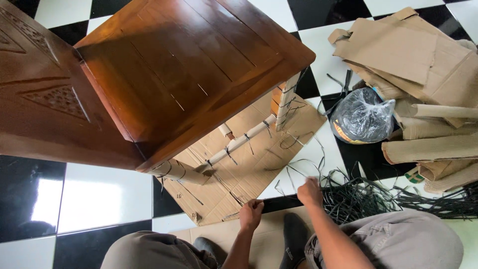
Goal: Wrapping a wooden chair leg with protective paper and securing it with string
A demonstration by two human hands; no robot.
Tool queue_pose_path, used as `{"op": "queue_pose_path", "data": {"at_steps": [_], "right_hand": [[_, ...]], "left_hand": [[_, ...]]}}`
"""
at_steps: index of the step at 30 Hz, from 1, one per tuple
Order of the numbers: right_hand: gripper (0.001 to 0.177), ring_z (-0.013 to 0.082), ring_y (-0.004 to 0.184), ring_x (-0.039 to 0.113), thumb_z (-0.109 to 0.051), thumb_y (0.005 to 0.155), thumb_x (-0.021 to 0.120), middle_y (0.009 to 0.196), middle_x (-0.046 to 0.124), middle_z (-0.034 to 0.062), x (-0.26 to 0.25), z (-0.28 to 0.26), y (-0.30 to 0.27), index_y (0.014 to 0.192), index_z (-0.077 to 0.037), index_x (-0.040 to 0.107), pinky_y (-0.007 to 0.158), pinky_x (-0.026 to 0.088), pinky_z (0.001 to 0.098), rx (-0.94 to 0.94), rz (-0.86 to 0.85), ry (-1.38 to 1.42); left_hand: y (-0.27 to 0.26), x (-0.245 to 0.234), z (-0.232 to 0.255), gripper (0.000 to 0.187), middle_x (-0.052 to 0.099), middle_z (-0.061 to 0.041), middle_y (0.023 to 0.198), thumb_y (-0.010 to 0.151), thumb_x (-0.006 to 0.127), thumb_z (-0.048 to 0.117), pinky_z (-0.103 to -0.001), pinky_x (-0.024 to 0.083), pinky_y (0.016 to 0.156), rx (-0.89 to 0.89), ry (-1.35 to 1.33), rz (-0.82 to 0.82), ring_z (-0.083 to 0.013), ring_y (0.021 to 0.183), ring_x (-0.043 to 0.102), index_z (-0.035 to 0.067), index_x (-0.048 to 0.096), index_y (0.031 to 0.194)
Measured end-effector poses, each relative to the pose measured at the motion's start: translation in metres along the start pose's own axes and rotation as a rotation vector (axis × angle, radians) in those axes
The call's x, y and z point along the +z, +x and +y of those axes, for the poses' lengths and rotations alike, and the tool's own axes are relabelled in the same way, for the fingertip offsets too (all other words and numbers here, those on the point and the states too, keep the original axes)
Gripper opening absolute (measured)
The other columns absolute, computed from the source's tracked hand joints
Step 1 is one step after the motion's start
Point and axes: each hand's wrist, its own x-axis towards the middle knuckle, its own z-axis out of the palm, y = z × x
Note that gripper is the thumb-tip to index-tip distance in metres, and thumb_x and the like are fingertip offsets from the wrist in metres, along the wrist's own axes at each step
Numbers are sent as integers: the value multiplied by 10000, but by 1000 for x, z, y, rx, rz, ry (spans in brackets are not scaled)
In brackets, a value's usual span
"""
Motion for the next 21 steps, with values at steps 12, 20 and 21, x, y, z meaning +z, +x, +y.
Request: {"op": "queue_pose_path", "data": {"at_steps": [12,20,21], "right_hand": [[240,188,738,686,-53,787,722,830,685,62,-75,-110,-75,1021,-23,764,533,468,242,156,-642,1147],[124,152,688,617,-116,773,705,777,634,28,-90,-128,-106,887,-82,738,489,366,210,100,-803,922],[121,143,664,603,-114,772,706,765,636,24,-95,-133,-111,890,-95,724,466,358,200,98,-831,933]], "left_hand": [[-6,-35,98,334,638,-22,677,890,727,469,-247,455,669,-88,-574,-56,-118,701,594,148,743,798],[-4,-52,88,154,603,-31,672,856,812,233,-233,466,631,-45,-756,37,-111,630,543,87,761,845],[-5,-57,89,166,585,-35,673,860,814,228,-246,452,620,-42,-793,75,-120,634,528,76,750,838]]}}
